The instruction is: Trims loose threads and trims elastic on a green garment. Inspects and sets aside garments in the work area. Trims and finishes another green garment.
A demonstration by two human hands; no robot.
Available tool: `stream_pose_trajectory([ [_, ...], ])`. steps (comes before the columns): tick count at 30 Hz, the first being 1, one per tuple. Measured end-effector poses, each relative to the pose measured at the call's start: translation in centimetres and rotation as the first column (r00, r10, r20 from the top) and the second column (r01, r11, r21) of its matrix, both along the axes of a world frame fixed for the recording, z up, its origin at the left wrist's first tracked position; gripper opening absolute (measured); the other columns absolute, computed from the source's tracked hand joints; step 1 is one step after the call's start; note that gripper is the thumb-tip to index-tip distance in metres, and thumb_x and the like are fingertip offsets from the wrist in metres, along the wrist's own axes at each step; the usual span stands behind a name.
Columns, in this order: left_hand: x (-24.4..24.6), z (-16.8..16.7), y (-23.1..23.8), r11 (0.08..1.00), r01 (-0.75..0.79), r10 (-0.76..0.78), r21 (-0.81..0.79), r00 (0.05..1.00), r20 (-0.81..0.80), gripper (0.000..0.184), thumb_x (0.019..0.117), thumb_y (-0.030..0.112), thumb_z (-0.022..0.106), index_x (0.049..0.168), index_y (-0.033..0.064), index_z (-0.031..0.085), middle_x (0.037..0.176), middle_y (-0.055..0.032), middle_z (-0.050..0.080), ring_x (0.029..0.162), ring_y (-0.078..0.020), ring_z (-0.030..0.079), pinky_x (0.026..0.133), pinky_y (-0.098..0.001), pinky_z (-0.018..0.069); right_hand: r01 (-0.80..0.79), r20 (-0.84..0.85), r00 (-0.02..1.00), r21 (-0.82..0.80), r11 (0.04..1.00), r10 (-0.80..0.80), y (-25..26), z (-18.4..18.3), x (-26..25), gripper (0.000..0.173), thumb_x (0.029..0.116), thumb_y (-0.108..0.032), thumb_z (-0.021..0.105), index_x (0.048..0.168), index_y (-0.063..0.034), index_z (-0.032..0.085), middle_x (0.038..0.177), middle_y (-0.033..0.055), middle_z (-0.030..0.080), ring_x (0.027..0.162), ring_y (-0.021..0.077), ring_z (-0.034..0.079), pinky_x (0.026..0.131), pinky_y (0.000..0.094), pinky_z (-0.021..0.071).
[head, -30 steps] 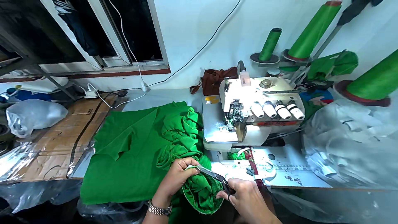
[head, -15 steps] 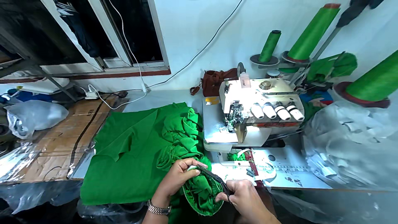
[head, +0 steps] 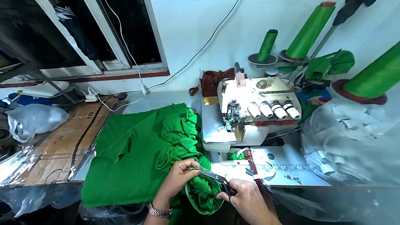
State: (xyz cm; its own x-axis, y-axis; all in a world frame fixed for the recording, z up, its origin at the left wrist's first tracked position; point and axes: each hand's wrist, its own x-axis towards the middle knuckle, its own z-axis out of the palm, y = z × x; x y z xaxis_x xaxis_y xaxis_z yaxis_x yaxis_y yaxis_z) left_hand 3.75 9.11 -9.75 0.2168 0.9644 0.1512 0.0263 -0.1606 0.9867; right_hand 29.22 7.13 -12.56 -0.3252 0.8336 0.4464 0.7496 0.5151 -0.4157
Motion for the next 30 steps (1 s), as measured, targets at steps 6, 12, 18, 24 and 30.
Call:
stream_pose_trajectory([
  [6,0.01,0.04,-0.01,1.0,-0.005,0.005,0.002,1.0,0.011,0.009,0.0925,0.006,0.067,0.096,0.0038,0.076,0.095,-0.0014,0.073,0.089,-0.0074,0.068,0.083,-0.026,0.0571,0.008,0.002,1.0,-0.013,1.0,-0.008,-0.11,0.24,-0.32,0.05,0.0769,-0.054,0.074,0.062,-0.0074,0.061,0.052,0.0042,0.053,0.046,0.0176,0.056,0.044,0.0353,0.0477],
  [12,0.07,0.09,-0.01,1.0,-0.011,0.011,0.012,1.0,-0.018,0.01,0.0932,0.006,0.065,0.096,0.005,0.075,0.094,0.0007,0.072,0.088,-0.0054,0.067,0.082,-0.0241,0.0557,-0.028,0.028,0.999,-0.071,0.997,0.03,-0.32,0.46,0.17,0.046,0.0809,-0.044,0.076,0.063,-0.0037,0.063,0.054,0.0095,0.058,0.049,0.0239,0.062,0.047,0.0408,0.0515],
  [18,0.08,0.01,-0.02,1.0,-0.019,0.019,0.008,1.0,-0.012,0.009,0.0931,0.006,0.067,0.096,0.0046,0.075,0.093,-0.0007,0.072,0.087,-0.0068,0.067,0.081,-0.0245,0.0565,-0.014,0.013,1.0,-0.05,0.999,0.015,-0.09,0.39,0.56,0.052,0.0751,-0.055,0.075,0.062,-0.0074,0.061,0.053,0.0046,0.054,0.048,0.0179,0.057,0.045,0.0363,0.0486],
  [24,0.01,-0.09,-0.06,1.0,-0.009,0.009,0.017,1.0,-0.008,0.009,0.0929,0.007,0.068,0.096,0.0041,0.076,0.093,-0.0009,0.073,0.087,-0.007,0.068,0.082,-0.0248,0.0566,-0.013,0.054,0.998,0.004,1.0,0.013,0.21,0.65,-0.1,0.052,0.0753,-0.056,0.073,0.061,-0.0076,0.06,0.052,0.0042,0.053,0.047,0.0178,0.057,0.044,0.0356,0.0477],
  [30,0.13,0.08,-0.1,1.0,-0.023,0.023,0.016,1.0,-0.016,0.009,0.0921,0.007,0.067,0.094,0.005,0.076,0.093,0.0002,0.072,0.087,-0.0058,0.068,0.081,-0.0243,0.0568,-0.053,0.066,0.997,0.053,0.997,0.05,0.38,0.57,0.11,0.044,0.0789,-0.046,0.074,0.064,-0.0064,0.063,0.054,0.0064,0.058,0.049,0.0201,0.062,0.047,0.0362,0.0523],
])
